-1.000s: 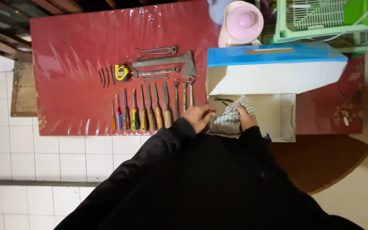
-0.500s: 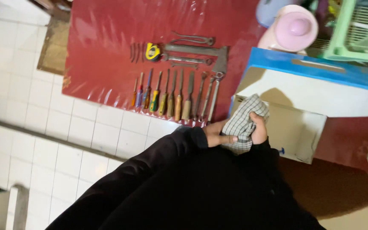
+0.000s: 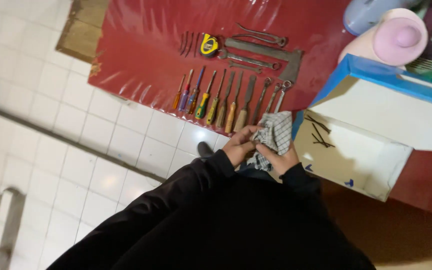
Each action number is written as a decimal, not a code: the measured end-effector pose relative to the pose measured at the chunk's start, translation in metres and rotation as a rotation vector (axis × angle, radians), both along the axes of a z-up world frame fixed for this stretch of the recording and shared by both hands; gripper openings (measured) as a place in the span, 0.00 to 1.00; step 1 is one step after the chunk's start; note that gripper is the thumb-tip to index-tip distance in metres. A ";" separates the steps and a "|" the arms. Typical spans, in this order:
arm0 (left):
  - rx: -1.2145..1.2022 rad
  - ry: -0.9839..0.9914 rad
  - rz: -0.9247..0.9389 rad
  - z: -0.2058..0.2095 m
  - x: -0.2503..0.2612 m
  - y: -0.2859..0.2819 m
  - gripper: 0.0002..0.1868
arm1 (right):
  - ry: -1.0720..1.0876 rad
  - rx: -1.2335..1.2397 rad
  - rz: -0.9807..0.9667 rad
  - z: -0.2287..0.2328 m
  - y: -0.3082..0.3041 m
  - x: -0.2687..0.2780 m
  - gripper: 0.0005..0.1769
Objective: The person repeatedly picks up small metal rods from a red table, places them into a white box, and wipes the table surface with a cloth. The person handles the rods one at a time and continues wiping the table throughout the clip.
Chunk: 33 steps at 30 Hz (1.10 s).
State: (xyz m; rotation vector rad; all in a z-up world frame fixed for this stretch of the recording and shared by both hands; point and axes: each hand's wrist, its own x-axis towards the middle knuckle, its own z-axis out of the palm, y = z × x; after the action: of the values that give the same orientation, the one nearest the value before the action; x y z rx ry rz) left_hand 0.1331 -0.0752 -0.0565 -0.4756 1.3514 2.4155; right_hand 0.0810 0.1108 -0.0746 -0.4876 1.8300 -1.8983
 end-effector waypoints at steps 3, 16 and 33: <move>-0.051 0.109 -0.152 -0.090 0.022 -0.010 0.19 | 0.015 0.189 -0.076 -0.020 -0.001 0.017 0.35; -0.131 0.149 -0.263 -0.112 0.102 -0.208 0.23 | 0.060 0.331 -0.125 -0.025 -0.108 0.090 0.40; -0.682 0.003 0.247 -0.020 0.079 -0.300 0.09 | -0.005 0.195 0.071 -0.034 -0.317 -0.005 0.29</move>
State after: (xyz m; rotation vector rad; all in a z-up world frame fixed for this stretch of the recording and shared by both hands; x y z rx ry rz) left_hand 0.2120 -0.3756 -0.0761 -0.8431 2.2255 2.0624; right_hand 0.0757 -0.2065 -0.1089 -0.4732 1.9437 -1.6524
